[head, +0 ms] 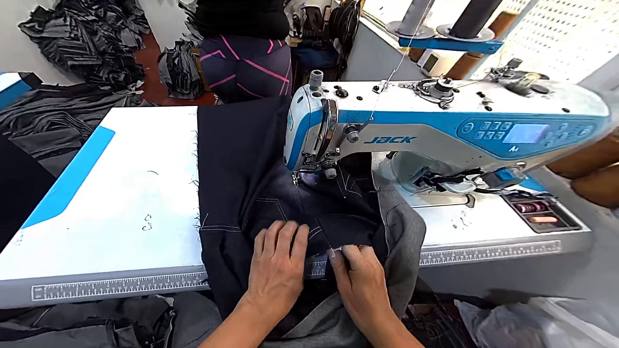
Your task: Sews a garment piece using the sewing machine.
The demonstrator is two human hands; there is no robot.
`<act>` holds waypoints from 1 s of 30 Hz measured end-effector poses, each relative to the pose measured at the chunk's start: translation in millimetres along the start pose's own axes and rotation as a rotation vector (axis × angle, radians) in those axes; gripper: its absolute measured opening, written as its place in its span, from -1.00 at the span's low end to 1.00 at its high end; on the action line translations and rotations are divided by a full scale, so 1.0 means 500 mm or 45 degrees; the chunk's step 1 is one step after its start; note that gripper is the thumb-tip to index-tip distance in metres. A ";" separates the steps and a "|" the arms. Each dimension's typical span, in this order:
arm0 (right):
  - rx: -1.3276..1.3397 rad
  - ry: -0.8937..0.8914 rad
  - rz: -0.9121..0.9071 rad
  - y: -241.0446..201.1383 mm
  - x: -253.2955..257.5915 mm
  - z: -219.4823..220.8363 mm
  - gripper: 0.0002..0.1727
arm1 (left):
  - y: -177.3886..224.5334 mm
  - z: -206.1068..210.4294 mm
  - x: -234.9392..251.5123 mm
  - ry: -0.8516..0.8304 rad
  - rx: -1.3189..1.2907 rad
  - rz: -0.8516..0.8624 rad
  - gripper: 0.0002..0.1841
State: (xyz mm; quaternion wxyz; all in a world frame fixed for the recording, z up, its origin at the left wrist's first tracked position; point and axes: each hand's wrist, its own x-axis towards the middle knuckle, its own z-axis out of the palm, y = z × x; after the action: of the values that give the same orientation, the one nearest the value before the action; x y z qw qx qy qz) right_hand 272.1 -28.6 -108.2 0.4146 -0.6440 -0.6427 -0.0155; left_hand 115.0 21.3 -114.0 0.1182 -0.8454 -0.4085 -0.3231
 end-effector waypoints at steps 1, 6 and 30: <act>-0.076 -0.039 -0.057 0.007 0.009 0.000 -0.72 | -0.002 0.006 0.012 -0.033 -0.043 -0.015 -0.45; -0.366 -0.026 -0.363 0.075 0.030 -0.046 -0.78 | -0.056 0.013 0.038 -0.402 -0.212 0.033 -0.61; -0.533 -0.484 -0.833 0.094 0.072 0.005 -0.64 | -0.068 -0.025 0.043 -0.637 0.051 0.402 -0.68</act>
State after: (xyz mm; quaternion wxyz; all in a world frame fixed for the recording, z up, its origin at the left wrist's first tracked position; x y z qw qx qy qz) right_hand 316.5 10.3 -114.2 0.1227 -0.4680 -0.8609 -0.1572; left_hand 93.2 50.7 -92.9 0.0794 -0.9494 -0.2947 -0.0739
